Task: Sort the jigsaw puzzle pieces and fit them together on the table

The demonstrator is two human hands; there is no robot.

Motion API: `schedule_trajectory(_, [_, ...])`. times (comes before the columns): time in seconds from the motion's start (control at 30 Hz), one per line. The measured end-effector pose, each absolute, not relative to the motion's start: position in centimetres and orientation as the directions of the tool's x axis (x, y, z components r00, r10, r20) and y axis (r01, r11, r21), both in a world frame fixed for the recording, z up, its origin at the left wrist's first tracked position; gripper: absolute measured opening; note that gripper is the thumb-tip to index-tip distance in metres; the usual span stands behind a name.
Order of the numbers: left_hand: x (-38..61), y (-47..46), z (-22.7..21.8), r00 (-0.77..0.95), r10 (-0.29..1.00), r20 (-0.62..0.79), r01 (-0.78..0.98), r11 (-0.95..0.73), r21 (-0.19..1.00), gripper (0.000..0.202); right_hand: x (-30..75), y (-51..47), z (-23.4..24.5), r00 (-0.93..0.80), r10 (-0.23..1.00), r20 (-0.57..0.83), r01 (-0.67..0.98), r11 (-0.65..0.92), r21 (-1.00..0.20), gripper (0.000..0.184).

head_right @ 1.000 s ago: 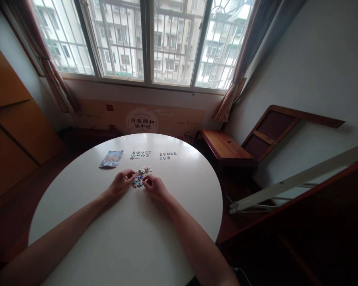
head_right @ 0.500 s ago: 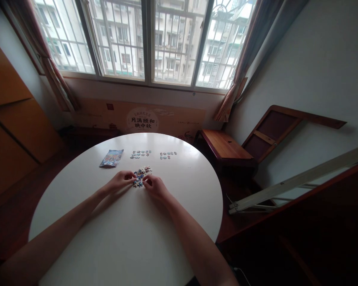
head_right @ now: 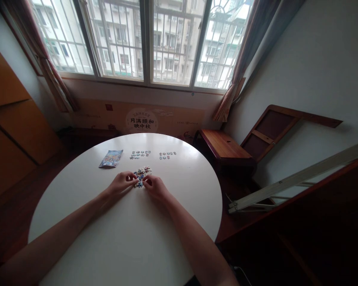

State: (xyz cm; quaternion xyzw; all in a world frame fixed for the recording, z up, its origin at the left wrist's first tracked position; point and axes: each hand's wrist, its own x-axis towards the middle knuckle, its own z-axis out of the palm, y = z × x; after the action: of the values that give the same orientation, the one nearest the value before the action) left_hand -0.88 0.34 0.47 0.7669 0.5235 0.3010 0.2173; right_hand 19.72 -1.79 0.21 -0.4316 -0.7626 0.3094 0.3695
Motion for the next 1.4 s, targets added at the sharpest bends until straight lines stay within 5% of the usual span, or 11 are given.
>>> schedule_trajectory(0.83, [-0.45,0.10,0.52,0.238,0.934,0.267,0.673,-0.357,0.648,0.029,19.65,-1.81,0.31,-0.356,0.886,0.296,0.428,0.437,-0.791,0.018])
schedule_trajectory(1.4, [-0.19,0.21,0.40,0.220,0.957,0.189,0.571,-0.284,0.770,0.026,19.84,-0.88,-0.64,-0.322,0.867,0.379,0.390,0.487,-0.782,0.013])
